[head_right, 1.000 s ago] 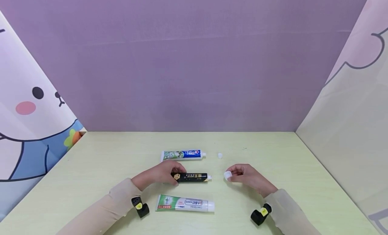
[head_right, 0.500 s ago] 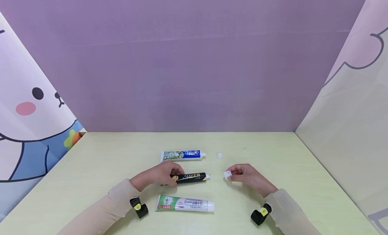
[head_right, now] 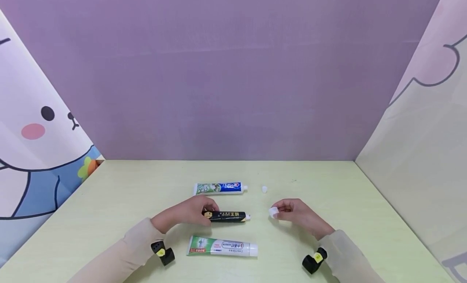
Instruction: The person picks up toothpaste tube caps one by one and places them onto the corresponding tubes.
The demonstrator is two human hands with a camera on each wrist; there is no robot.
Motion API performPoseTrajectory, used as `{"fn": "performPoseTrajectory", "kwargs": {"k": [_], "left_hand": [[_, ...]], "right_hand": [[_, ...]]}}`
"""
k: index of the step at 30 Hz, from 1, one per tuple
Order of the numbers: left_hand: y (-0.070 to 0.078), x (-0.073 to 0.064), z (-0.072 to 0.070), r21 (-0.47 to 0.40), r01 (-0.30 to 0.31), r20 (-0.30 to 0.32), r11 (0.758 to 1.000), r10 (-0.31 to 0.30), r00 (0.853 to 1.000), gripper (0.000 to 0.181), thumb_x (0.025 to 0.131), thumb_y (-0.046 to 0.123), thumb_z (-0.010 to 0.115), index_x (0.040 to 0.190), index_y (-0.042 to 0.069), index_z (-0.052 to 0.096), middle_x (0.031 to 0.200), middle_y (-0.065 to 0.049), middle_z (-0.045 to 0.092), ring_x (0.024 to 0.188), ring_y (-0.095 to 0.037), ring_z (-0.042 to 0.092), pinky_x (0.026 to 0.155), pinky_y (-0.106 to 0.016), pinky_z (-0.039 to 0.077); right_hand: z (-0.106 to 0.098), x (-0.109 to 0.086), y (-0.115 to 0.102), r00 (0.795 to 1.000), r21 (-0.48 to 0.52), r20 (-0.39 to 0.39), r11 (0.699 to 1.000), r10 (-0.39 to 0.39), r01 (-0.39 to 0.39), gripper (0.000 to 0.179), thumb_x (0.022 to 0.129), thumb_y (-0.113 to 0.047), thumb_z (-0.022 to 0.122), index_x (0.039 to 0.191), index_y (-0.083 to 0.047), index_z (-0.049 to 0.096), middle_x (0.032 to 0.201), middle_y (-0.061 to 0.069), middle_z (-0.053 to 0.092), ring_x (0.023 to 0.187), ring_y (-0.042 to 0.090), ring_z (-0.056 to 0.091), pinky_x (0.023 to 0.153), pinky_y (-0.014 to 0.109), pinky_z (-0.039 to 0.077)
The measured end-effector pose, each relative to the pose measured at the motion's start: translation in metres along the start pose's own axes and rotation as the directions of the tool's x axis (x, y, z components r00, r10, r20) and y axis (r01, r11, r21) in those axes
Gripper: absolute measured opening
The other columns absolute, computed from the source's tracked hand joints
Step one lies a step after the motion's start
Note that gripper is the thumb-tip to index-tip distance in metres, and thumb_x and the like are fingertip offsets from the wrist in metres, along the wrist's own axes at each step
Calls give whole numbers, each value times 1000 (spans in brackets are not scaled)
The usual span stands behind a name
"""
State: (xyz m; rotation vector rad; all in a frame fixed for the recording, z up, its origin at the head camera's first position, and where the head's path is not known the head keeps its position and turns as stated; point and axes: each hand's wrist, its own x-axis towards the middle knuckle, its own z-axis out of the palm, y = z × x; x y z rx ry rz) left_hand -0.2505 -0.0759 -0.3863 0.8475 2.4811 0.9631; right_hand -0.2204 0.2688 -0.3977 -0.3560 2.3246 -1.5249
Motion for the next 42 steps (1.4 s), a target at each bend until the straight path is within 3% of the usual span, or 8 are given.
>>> {"fn": "performPoseTrajectory", "kwargs": {"k": [16,25,42], "left_hand": [[3,-13,-2,40,-64,-12,997,65,998,31,70,10,71,101,5,68,89,5,63,79,-8,52,71,-24,45],[1,-17,-3,42,-71,-45,997,72,996,33,72,11,71,104,5,67,97,2,66,89,-11,55,80,-28,47],[7,-21,-6,15,-118,-111,993,119,987,32,76,13,72,107,9,66,98,4,63,91,-11,55,81,-27,47]], "right_hand": [[7,-3,-11,999,-61,-35,997,-41,39,34,87,-19,67,112,3,61,100,8,63,88,13,56,76,25,45],[13,-1,-13,991,-93,-52,989,-119,114,32,85,-16,68,112,1,64,101,9,64,88,14,57,73,24,48],[26,1,-30,960,-168,-17,947,-280,273,30,86,-12,67,113,2,64,112,14,63,94,10,56,79,24,50]]}}
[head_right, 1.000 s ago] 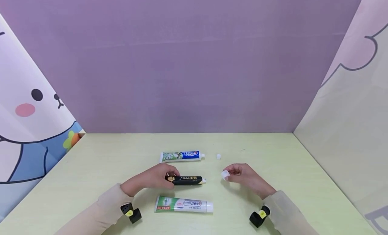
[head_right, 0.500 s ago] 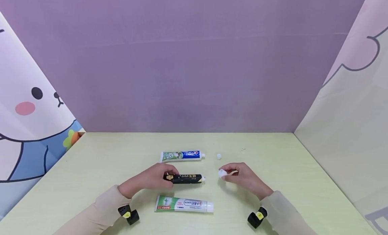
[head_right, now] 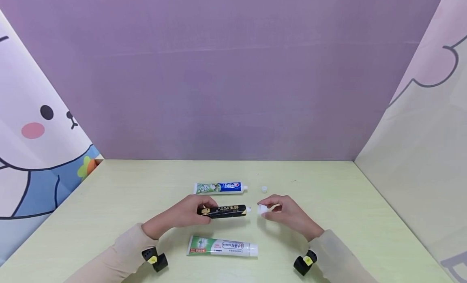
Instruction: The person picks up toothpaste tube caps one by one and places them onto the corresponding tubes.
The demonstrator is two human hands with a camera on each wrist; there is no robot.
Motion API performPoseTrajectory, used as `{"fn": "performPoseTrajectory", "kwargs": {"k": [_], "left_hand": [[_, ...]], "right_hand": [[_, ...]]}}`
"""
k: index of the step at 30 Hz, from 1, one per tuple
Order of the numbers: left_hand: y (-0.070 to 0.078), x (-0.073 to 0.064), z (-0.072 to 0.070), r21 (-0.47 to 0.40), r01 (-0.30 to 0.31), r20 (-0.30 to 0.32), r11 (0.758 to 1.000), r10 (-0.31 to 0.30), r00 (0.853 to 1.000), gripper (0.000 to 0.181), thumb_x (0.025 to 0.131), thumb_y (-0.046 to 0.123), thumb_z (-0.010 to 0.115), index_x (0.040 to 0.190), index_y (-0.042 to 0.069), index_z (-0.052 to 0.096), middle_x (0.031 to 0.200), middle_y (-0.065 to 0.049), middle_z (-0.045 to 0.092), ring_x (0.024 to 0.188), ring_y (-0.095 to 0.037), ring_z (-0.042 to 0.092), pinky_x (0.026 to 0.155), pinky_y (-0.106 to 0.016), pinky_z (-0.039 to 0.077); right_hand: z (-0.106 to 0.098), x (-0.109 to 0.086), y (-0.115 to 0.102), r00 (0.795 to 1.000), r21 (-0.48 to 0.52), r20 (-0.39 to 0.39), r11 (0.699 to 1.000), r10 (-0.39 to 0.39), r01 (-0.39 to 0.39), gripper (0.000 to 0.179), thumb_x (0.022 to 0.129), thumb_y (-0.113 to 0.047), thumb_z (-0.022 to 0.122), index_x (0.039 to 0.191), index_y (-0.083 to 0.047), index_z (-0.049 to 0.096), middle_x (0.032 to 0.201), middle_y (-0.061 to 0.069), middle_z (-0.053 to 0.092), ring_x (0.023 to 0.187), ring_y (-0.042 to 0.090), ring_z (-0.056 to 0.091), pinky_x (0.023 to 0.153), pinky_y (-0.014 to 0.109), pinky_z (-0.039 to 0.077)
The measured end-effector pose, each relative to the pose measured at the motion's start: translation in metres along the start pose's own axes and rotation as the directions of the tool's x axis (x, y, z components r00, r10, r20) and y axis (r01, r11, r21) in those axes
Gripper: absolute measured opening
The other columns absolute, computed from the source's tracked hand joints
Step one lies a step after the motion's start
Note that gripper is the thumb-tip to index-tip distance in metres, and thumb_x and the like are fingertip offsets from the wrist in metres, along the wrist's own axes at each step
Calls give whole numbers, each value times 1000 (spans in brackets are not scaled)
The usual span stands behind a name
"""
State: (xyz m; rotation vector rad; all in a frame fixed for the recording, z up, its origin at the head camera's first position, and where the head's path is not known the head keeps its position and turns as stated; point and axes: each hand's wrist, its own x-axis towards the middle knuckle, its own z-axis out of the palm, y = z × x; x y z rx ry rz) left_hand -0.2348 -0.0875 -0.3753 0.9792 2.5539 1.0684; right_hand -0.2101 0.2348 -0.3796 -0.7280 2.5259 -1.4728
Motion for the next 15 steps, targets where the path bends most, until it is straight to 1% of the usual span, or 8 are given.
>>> {"fn": "performPoseTrajectory", "kwargs": {"k": [7,11,15], "left_hand": [[0,2,1,-17,-26,-8,1000,26,1000,33,76,14,73,108,8,66,98,3,64,90,-11,55,81,-28,47],[0,3,2,-24,-38,-7,999,38,999,32,76,13,73,107,8,66,99,3,64,90,-11,56,81,-27,47],[1,4,3,-24,-46,-4,999,46,999,31,77,13,74,107,9,66,100,3,64,91,-11,56,82,-26,47]], "right_hand": [[5,4,-1,999,-46,3,998,-46,46,28,84,-12,69,111,-4,66,110,10,64,94,7,57,81,26,49],[7,7,0,997,-51,8,995,-80,80,30,84,-12,69,112,-3,65,109,10,64,94,8,57,82,26,50],[9,9,0,996,-76,7,993,-89,90,31,83,-11,70,112,-2,66,108,9,64,93,8,57,82,25,49]]}}
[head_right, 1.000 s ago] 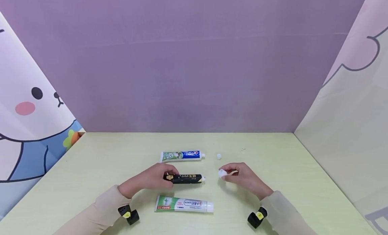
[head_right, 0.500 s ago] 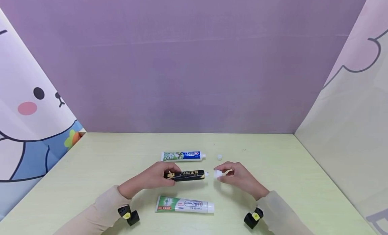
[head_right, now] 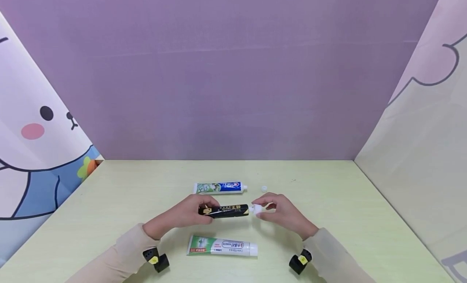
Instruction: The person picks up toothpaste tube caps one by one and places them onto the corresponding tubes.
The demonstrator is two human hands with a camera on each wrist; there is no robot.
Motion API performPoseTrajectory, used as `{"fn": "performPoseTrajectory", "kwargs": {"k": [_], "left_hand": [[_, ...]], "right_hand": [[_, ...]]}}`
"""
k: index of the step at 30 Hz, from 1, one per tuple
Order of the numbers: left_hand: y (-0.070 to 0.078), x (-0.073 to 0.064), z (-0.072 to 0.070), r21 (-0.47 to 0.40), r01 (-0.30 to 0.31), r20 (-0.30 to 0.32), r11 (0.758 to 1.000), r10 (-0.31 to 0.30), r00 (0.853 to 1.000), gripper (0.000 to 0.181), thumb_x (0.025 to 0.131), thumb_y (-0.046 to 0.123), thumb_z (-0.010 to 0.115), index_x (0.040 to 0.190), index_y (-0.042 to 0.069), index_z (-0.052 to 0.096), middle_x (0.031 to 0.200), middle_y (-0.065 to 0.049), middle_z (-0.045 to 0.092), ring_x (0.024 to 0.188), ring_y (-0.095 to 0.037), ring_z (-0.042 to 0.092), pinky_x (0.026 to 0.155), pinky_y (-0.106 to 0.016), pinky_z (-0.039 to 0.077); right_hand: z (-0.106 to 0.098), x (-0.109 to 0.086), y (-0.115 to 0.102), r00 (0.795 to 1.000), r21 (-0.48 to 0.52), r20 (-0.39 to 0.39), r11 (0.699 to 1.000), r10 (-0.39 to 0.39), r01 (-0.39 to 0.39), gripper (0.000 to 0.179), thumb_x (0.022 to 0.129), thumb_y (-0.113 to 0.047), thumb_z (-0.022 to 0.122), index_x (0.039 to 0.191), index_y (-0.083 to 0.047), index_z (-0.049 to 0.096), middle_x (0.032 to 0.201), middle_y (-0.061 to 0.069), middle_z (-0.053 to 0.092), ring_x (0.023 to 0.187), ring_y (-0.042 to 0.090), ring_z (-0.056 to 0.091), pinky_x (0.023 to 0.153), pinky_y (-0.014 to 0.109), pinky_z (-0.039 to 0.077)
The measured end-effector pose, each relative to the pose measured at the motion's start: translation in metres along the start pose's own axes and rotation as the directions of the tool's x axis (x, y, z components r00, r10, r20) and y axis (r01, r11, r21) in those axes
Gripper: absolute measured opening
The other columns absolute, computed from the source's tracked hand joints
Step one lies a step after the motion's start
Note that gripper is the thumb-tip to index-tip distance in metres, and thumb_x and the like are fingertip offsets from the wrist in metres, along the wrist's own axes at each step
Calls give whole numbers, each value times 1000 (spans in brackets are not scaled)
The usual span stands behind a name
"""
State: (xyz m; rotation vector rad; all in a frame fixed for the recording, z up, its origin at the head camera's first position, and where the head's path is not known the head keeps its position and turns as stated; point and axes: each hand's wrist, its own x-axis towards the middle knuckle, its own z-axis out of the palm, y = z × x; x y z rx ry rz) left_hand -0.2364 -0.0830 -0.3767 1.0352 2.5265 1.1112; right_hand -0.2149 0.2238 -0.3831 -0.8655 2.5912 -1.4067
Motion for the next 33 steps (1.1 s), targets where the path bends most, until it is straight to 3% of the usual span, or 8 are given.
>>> {"fn": "performPoseTrajectory", "kwargs": {"k": [8,19,27,33], "left_hand": [[-1,3,3,13,-6,7,1000,6,1000,31,76,14,73,106,9,67,100,3,64,93,-12,56,84,-26,47],[-2,5,4,20,-7,18,1000,7,1000,32,76,15,73,107,9,67,102,3,65,94,-12,57,85,-27,46],[-3,4,4,19,1,21,1000,-1,1000,33,76,15,72,108,9,67,102,3,65,94,-11,57,85,-27,46],[-3,4,5,13,6,2,1000,-6,1000,33,76,15,73,108,9,67,102,3,64,94,-12,57,84,-27,46]], "right_hand": [[4,4,5,1000,-33,-7,999,-9,9,30,82,-10,71,111,-5,67,106,6,64,91,8,56,80,26,49],[7,3,5,998,-49,-49,998,33,-35,28,80,-15,73,107,-9,66,105,3,66,91,10,58,82,29,47],[10,2,5,997,-67,-79,998,12,-17,25,80,-15,74,102,-9,66,102,1,67,91,9,58,85,41,48],[11,2,5,995,-71,-97,997,-2,-5,22,82,-17,73,102,-9,68,102,2,68,92,9,59,85,42,49]]}}
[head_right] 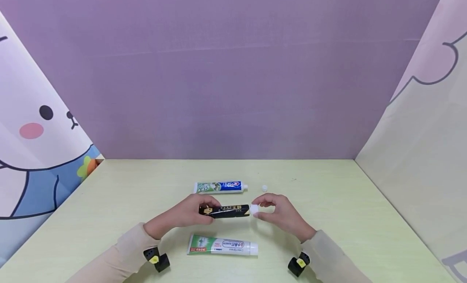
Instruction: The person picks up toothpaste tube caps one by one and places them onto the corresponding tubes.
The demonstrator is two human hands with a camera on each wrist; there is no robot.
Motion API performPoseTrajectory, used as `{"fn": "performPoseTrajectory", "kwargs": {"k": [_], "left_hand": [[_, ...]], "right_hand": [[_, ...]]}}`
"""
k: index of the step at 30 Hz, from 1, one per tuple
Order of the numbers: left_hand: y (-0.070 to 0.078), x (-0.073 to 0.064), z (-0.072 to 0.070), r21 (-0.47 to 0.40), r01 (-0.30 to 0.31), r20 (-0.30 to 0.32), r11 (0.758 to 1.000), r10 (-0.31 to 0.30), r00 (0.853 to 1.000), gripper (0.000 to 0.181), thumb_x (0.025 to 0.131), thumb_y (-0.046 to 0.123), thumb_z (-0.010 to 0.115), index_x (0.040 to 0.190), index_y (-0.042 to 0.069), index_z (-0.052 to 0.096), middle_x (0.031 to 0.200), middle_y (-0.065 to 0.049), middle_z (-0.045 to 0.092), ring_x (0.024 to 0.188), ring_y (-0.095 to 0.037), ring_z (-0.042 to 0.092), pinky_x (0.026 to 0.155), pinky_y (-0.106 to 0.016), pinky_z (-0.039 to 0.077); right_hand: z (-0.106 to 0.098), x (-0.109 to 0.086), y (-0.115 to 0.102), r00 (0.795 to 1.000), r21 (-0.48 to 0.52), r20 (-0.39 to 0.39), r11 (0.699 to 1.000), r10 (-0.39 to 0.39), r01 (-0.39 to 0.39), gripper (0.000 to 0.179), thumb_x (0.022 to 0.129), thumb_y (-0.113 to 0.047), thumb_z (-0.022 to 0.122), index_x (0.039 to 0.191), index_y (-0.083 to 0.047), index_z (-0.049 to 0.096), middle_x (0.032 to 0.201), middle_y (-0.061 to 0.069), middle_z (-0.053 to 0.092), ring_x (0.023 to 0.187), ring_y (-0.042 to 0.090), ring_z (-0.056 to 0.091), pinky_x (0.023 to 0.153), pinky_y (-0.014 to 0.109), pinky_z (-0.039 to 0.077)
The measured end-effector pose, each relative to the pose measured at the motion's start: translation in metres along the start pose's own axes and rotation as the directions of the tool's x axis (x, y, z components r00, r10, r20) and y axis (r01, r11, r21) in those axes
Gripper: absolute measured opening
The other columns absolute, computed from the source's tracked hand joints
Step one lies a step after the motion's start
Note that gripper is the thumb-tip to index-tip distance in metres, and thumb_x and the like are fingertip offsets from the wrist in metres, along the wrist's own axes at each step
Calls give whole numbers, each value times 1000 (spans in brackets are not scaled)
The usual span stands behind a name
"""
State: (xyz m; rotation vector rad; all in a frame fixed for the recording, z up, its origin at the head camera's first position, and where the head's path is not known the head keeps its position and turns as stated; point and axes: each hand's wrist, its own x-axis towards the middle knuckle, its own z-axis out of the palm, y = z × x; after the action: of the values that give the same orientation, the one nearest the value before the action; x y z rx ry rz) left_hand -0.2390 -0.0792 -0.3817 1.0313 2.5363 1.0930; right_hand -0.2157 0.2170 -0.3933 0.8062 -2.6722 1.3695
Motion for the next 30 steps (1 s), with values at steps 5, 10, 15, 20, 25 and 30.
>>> {"fn": "performPoseTrajectory", "kwargs": {"k": [5,10,15,20,25,30], "left_hand": [[1,-1,0,9,-20,-8,1000,20,1000,34,75,14,74,108,8,67,101,3,65,93,-11,57,83,-25,47],[2,-2,-1,12,-34,-20,999,35,999,35,74,12,74,108,8,67,100,2,67,92,-10,58,83,-25,47],[3,-3,-1,1,-36,-30,999,36,999,34,75,11,74,108,9,68,98,3,67,90,-10,57,82,-25,47],[3,-2,0,-7,-45,-28,999,45,999,33,75,10,74,107,9,68,98,3,67,90,-8,57,82,-25,47],[3,-2,-1,-11,-44,-23,999,43,999,34,75,10,74,108,9,68,99,3,67,92,-9,57,84,-26,47],[4,-2,-2,-14,-50,-17,999,50,999,35,74,10,74,108,9,68,100,2,67,93,-9,58,84,-26,46]], "right_hand": [[0,0,1,1000,33,7,999,30,-30,23,83,-19,72,103,-9,69,102,3,68,88,8,59,83,35,49],[0,-1,2,998,75,20,995,59,-61,24,84,-18,71,105,-6,69,100,5,68,85,9,58,79,28,49],[-1,-2,0,993,82,26,990,117,-118,25,86,-21,69,104,-4,69,93,4,68,80,10,58,74,25,49],[-1,-1,1,985,105,37,980,166,-169,25,87,-22,68,102,-2,70,90,5,68,79,10,59,73,24,49],[-2,-1,2,985,157,68,973,160,-169,26,89,-21,65,103,1,69,96,10,69,83,10,61,74,24,50],[-4,-1,2,979,170,116,967,170,-188,28,93,-23,60,105,0,68,102,11,69,88,16,61,76,27,50]]}}
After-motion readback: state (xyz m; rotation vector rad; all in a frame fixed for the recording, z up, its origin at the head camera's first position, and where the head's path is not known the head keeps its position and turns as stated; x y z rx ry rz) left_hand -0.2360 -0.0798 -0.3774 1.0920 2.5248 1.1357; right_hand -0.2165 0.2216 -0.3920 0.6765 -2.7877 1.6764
